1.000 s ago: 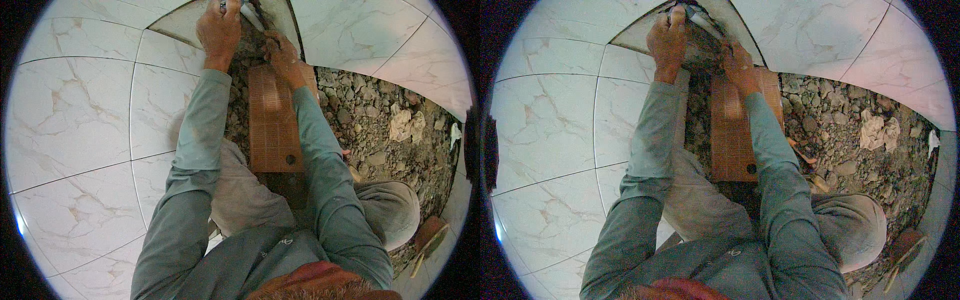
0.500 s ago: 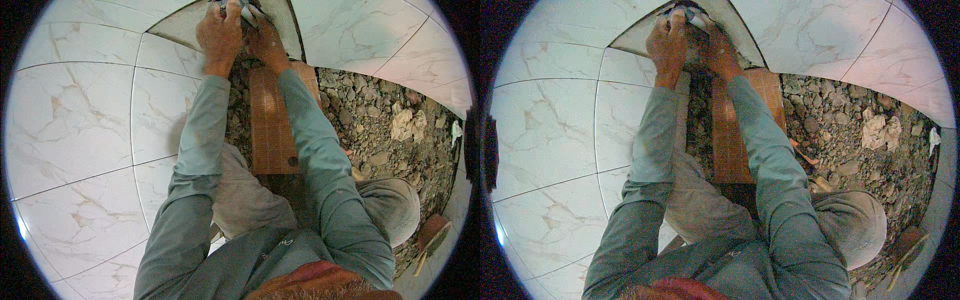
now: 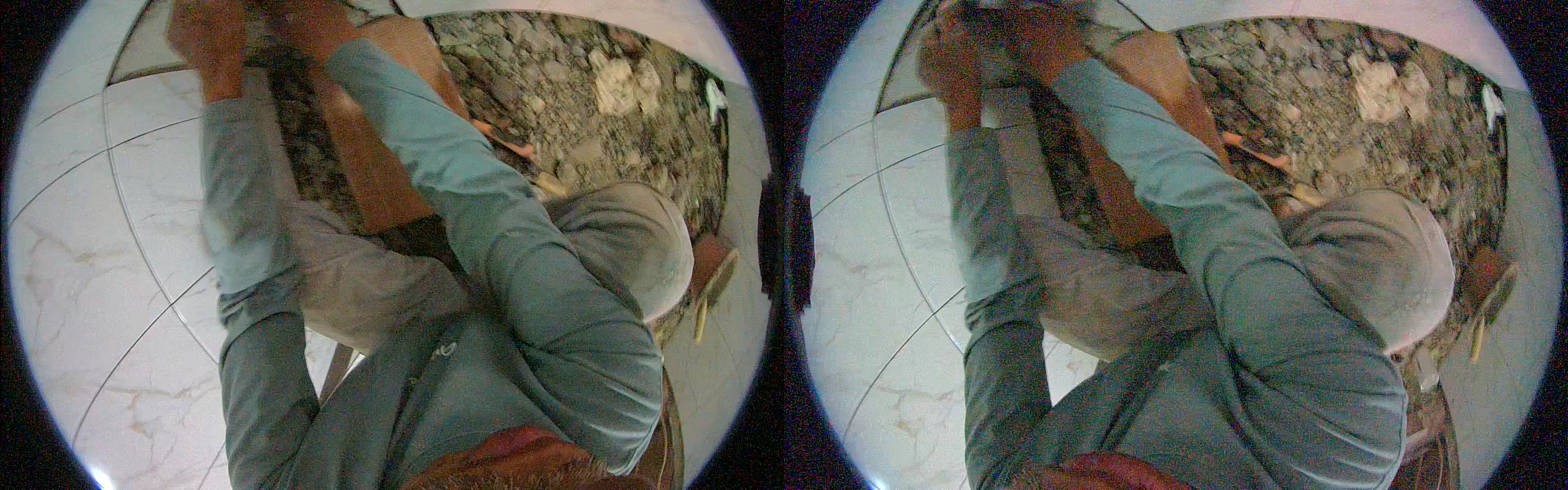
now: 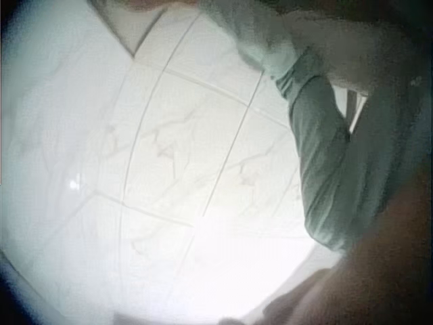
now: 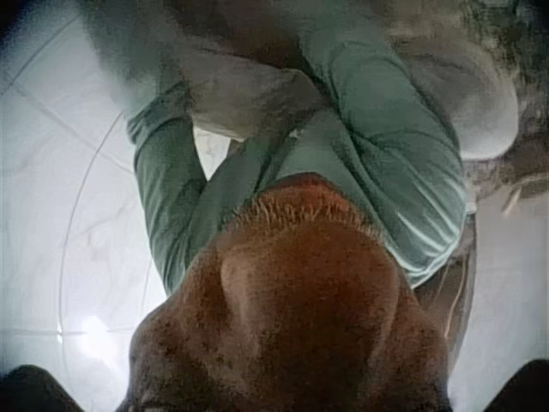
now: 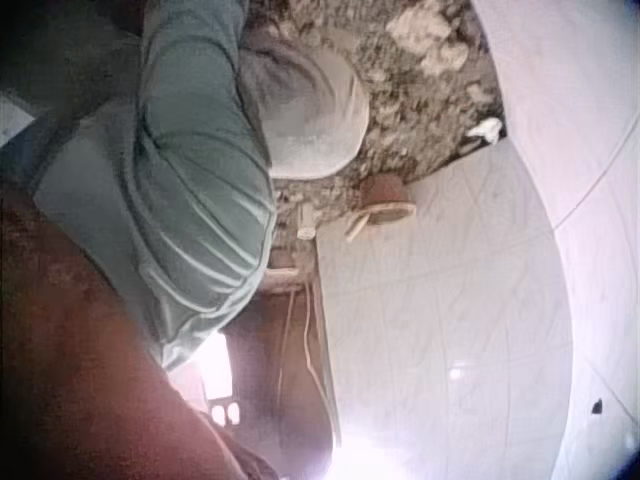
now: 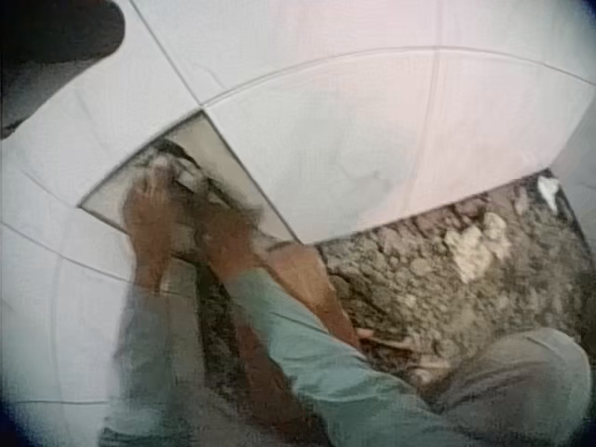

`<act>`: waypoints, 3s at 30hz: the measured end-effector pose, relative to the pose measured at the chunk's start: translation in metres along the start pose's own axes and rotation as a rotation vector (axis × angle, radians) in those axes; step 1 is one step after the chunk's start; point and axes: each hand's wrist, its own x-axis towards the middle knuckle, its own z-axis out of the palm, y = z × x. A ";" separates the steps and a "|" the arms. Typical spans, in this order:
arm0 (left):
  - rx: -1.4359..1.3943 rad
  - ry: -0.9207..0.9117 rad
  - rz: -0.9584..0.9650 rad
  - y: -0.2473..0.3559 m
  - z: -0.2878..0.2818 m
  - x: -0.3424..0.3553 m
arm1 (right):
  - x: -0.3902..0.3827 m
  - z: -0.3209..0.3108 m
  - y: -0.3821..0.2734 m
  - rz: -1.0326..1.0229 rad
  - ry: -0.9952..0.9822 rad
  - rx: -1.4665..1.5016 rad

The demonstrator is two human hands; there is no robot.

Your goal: The person is installing a white marble-patterned tile on a wall. They use a red trowel to apply adhesive, position the tile, and tap it into place. They also use a hammer to adjust the tile and a wooden board to check the alignment.

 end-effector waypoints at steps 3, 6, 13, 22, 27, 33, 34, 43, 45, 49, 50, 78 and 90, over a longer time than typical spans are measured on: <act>-0.379 -0.171 -0.308 0.021 -0.046 0.023 | -0.008 -0.015 -0.007 0.346 -0.312 0.338; -0.122 -0.096 -0.023 -0.002 -0.018 0.023 | -0.024 -0.012 0.000 0.211 -0.428 -0.061; 0.079 0.016 0.207 -0.005 -0.013 0.023 | -0.095 -0.144 0.130 0.460 -0.729 -0.285; -1.002 -0.528 -0.393 -0.015 -0.016 0.012 | -0.116 -0.260 0.186 0.442 -0.838 -0.632; -1.467 -0.656 -0.656 -0.016 -0.037 0.019 | -0.146 -0.261 0.201 0.414 -0.771 -0.760; -1.499 -0.600 -0.353 -0.023 -0.041 0.003 | -0.143 -0.247 0.183 0.592 -0.717 -0.773; -1.523 -0.586 -0.381 -0.025 -0.044 -0.002 | -0.143 -0.243 0.169 0.493 -0.666 -0.776; -0.706 -0.993 0.084 -0.078 -0.020 -0.054 | -0.160 -0.226 0.110 0.578 -1.199 -0.342; -0.695 -1.089 -0.088 -0.076 -0.038 -0.041 | -0.151 -0.247 0.092 0.335 -1.246 -0.400; -0.826 -0.875 -0.271 -0.095 -0.084 -0.026 | -0.110 -0.281 0.027 -0.335 -1.432 -0.647; -0.831 -0.877 -0.316 -0.101 -0.091 -0.025 | -0.109 -0.288 0.015 -0.503 -1.468 -0.699; -0.717 -0.777 -0.254 -0.142 -0.104 -0.025 | 0.010 -0.271 -0.133 -0.602 -1.171 -0.282; -0.892 -0.620 -0.297 -0.120 -0.052 -0.085 | 0.140 -0.157 -0.074 -0.528 -0.683 -0.508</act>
